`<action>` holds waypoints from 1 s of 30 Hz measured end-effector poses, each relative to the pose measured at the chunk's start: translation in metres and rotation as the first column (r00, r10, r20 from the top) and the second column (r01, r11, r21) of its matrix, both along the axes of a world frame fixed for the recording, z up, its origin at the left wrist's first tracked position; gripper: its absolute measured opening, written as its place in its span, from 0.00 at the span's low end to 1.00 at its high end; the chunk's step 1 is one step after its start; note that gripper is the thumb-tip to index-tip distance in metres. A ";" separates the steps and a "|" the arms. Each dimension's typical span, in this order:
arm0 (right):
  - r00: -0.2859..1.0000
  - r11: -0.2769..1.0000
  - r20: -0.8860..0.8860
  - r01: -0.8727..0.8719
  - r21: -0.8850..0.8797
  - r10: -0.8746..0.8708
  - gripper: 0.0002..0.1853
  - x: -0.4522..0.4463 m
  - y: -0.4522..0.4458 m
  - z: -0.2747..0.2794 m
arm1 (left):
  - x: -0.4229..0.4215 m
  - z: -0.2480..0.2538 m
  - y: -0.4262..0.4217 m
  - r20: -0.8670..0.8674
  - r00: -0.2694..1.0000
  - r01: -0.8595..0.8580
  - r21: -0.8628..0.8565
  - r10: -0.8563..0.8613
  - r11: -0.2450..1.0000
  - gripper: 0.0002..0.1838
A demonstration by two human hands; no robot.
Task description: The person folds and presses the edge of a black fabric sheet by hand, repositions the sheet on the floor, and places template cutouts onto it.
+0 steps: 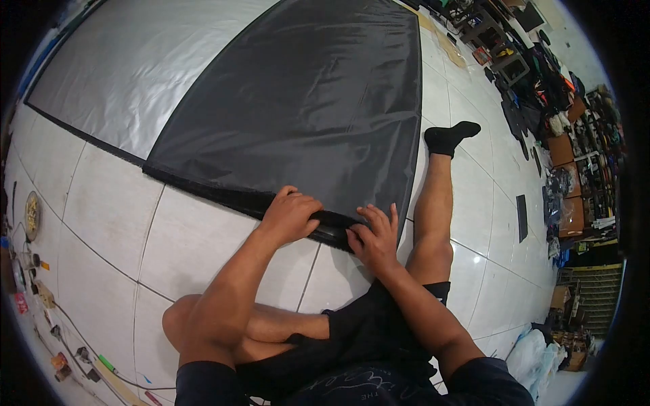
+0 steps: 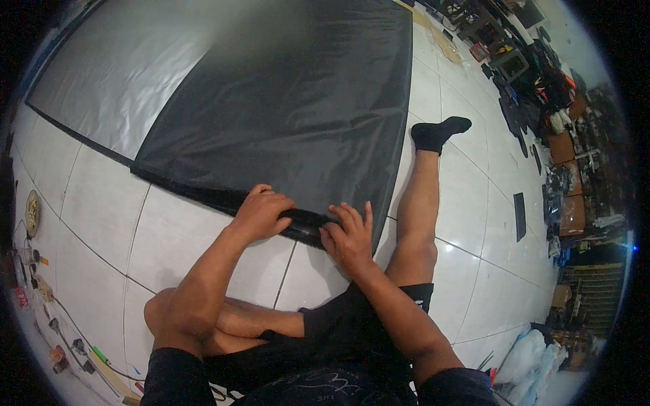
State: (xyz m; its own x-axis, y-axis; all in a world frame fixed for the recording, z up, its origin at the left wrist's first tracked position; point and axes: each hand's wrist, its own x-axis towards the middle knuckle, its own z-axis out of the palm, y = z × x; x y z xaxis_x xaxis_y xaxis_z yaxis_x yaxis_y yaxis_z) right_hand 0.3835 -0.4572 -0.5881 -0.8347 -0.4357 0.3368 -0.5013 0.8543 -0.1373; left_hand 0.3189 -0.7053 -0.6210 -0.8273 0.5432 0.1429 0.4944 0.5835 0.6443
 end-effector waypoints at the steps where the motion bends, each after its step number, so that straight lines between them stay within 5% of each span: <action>1: 1.000 1.000 -0.022 0.009 -0.011 -0.009 0.08 -0.002 -0.001 0.001 | 0.000 -0.001 0.000 -0.008 1.000 0.005 0.017 -0.005 1.000 0.13; 11: 0.999 0.999 -0.039 0.007 0.033 -0.006 0.09 -0.008 0.005 -0.012 | -0.001 0.002 -0.001 -0.002 1.000 0.019 0.019 -0.019 1.000 0.12; 18: 0.989 0.998 0.140 -0.047 0.046 0.041 0.12 0.017 -0.007 -0.005 | 0.001 0.001 0.002 -0.008 1.000 -0.012 -0.002 0.012 1.000 0.11; 20: 0.994 0.985 0.108 -0.031 0.171 0.013 0.11 0.016 -0.004 -0.012 | 0.001 0.000 0.002 -0.025 1.000 -0.010 -0.005 0.010 1.000 0.11; 30: 0.994 1.000 0.111 0.012 -0.007 -0.011 0.07 0.008 0.000 -0.004 | 0.001 -0.002 0.000 -0.037 0.999 -0.011 0.007 0.011 1.000 0.12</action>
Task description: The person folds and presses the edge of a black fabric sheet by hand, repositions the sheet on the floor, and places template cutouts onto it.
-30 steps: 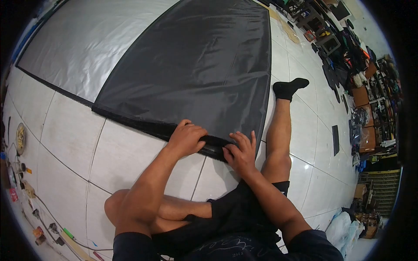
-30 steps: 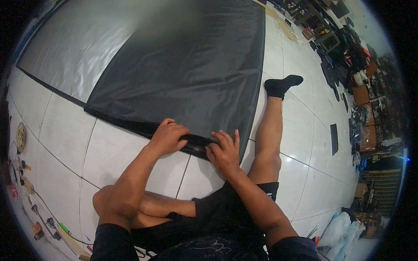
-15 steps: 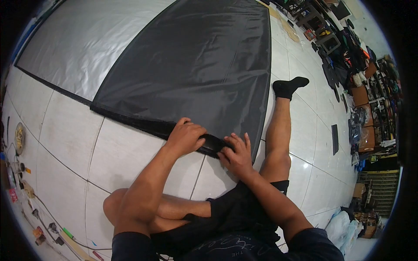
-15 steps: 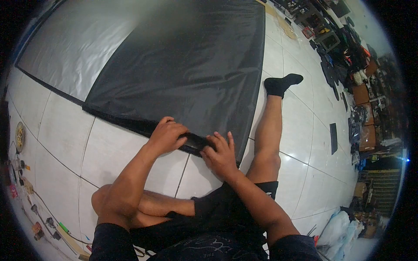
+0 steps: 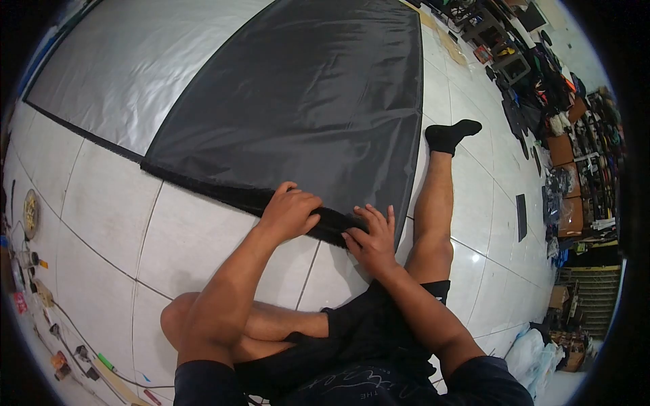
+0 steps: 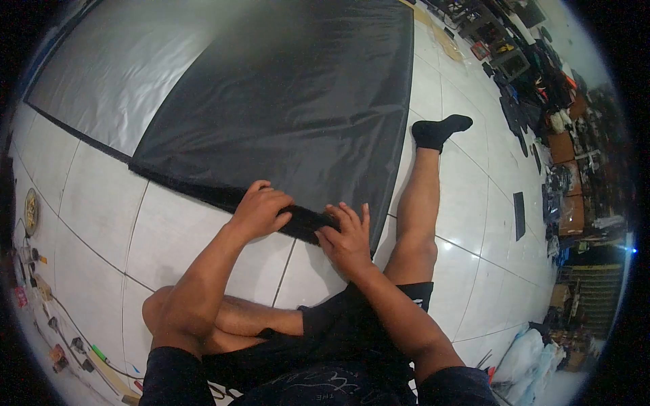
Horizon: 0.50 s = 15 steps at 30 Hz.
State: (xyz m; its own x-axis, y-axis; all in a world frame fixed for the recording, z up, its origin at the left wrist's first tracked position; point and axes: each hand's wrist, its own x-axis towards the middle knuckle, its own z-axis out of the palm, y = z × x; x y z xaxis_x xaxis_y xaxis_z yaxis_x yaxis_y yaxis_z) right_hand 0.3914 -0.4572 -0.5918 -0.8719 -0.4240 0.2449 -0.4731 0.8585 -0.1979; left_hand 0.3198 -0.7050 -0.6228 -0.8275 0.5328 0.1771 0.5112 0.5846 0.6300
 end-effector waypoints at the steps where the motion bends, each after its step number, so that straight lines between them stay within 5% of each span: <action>1: 0.999 1.000 -0.031 -0.005 0.005 0.006 0.07 -0.001 0.002 0.001 | 0.000 0.000 0.000 -0.001 1.000 0.002 0.005 -0.002 1.000 0.12; 15: 0.989 0.999 -0.137 0.044 -0.029 -0.047 0.11 -0.017 0.000 -0.001 | -0.001 0.003 0.002 0.042 0.999 0.020 -0.027 -0.019 0.999 0.12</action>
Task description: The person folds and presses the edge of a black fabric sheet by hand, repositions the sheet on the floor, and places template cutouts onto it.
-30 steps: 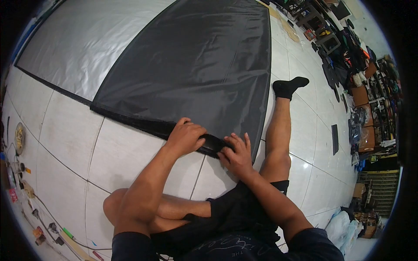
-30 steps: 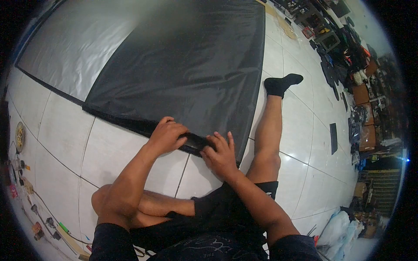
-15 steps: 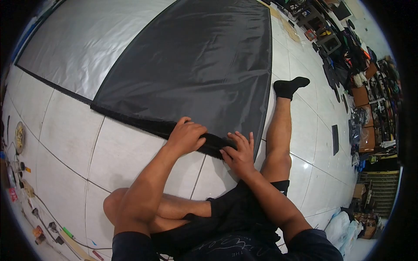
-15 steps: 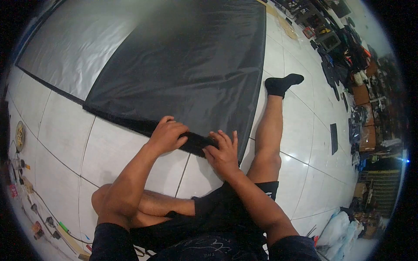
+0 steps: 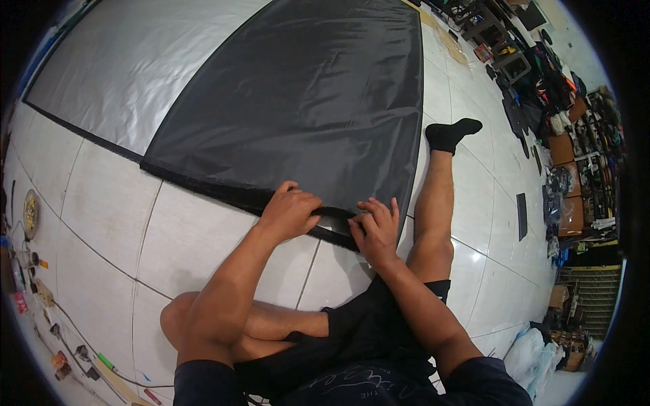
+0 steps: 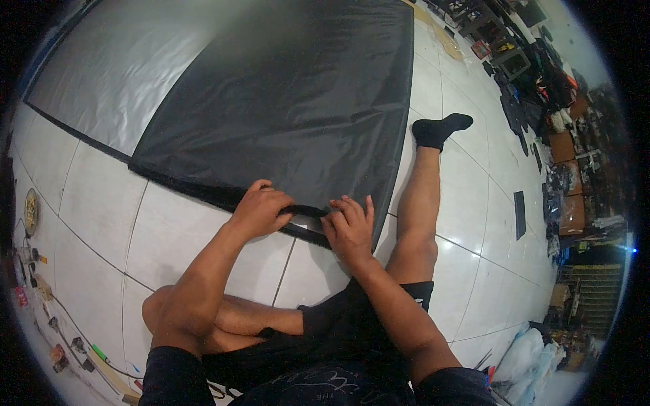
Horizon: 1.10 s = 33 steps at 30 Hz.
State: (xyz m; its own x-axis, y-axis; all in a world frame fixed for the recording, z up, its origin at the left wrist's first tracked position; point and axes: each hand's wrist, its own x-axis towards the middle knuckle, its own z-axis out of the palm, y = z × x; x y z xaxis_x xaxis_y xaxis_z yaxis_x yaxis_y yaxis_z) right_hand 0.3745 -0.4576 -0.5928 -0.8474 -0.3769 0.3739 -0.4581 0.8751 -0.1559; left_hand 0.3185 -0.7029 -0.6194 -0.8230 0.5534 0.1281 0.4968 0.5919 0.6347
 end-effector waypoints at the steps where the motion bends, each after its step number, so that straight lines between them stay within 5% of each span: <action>1: 1.000 1.000 -0.002 0.008 -0.001 -0.008 0.11 0.000 0.000 0.000 | 0.001 0.003 0.000 0.023 1.000 -0.003 -0.038 0.004 0.999 0.12; 13: 0.979 0.993 0.201 -0.061 0.097 0.041 0.11 0.025 -0.012 -0.004 | 0.003 -0.009 0.001 -0.141 0.989 -0.044 0.036 0.049 0.998 0.10; 25: 0.983 0.996 0.178 -0.053 0.077 0.039 0.08 0.014 -0.001 -0.001 | 0.002 -0.010 0.001 -0.114 0.993 -0.026 0.059 0.033 0.998 0.12; 33: 0.999 0.999 0.000 -0.041 0.036 0.041 0.09 -0.001 0.000 -0.007 | 0.003 0.007 -0.001 -0.026 1.000 -0.016 0.011 0.016 1.000 0.13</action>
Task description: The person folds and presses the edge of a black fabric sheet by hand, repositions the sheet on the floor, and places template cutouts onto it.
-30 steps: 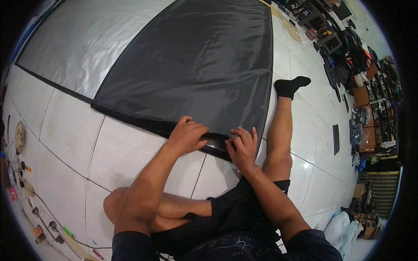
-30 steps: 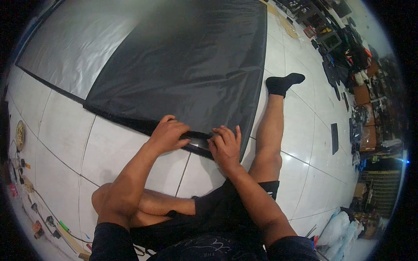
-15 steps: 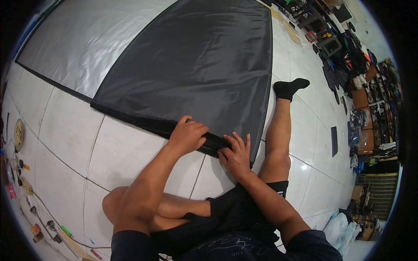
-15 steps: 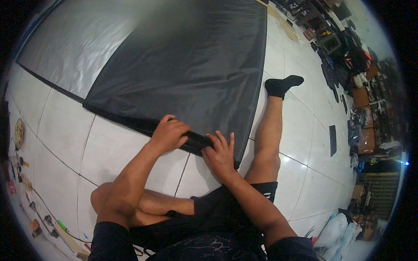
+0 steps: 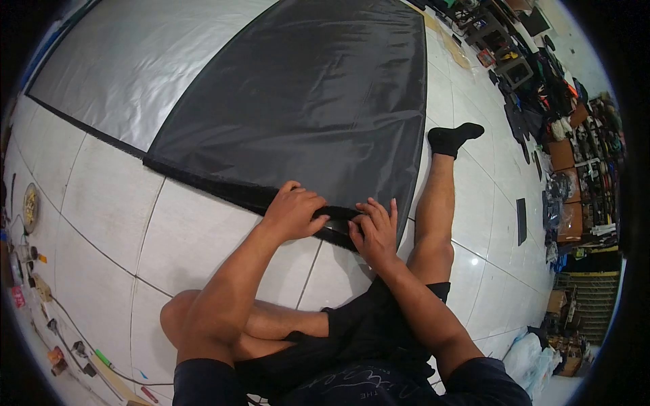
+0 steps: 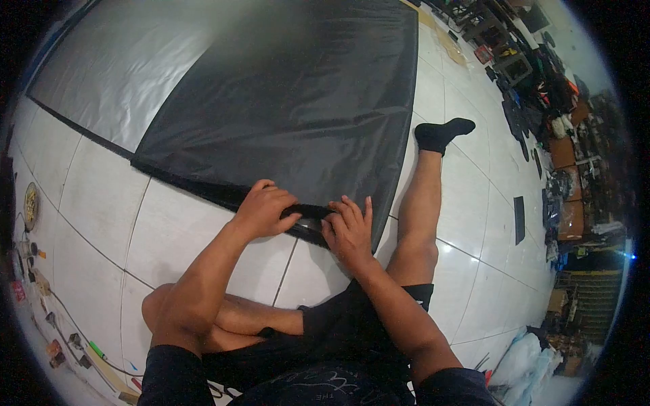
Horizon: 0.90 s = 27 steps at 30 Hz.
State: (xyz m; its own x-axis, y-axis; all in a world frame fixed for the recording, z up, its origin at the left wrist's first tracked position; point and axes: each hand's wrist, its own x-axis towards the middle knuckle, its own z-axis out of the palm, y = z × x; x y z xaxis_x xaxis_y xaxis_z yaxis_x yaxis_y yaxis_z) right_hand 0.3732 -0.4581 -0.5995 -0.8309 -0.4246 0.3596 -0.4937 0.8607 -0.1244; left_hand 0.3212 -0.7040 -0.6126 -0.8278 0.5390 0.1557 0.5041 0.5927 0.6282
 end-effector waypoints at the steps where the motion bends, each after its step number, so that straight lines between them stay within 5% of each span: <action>1: 1.000 1.000 0.002 -0.001 -0.001 0.001 0.09 0.000 0.000 -0.001 | 0.000 0.003 -0.001 0.032 0.999 0.009 -0.023 -0.009 1.000 0.13; 10: 0.995 0.997 0.067 -0.069 -0.016 0.070 0.10 0.020 0.002 -0.005 | 0.000 -0.015 0.003 -0.067 0.997 -0.025 0.035 0.027 0.999 0.12; 16: 0.986 0.988 0.163 -0.053 0.142 0.029 0.06 0.025 -0.003 -0.008 | 0.001 -0.015 0.004 -0.076 0.996 -0.038 0.030 0.040 0.999 0.12; 27: 0.981 0.999 0.194 0.012 0.031 -0.018 0.07 0.014 0.001 0.008 | 0.001 -0.014 0.003 -0.059 0.998 -0.034 0.009 0.035 0.999 0.12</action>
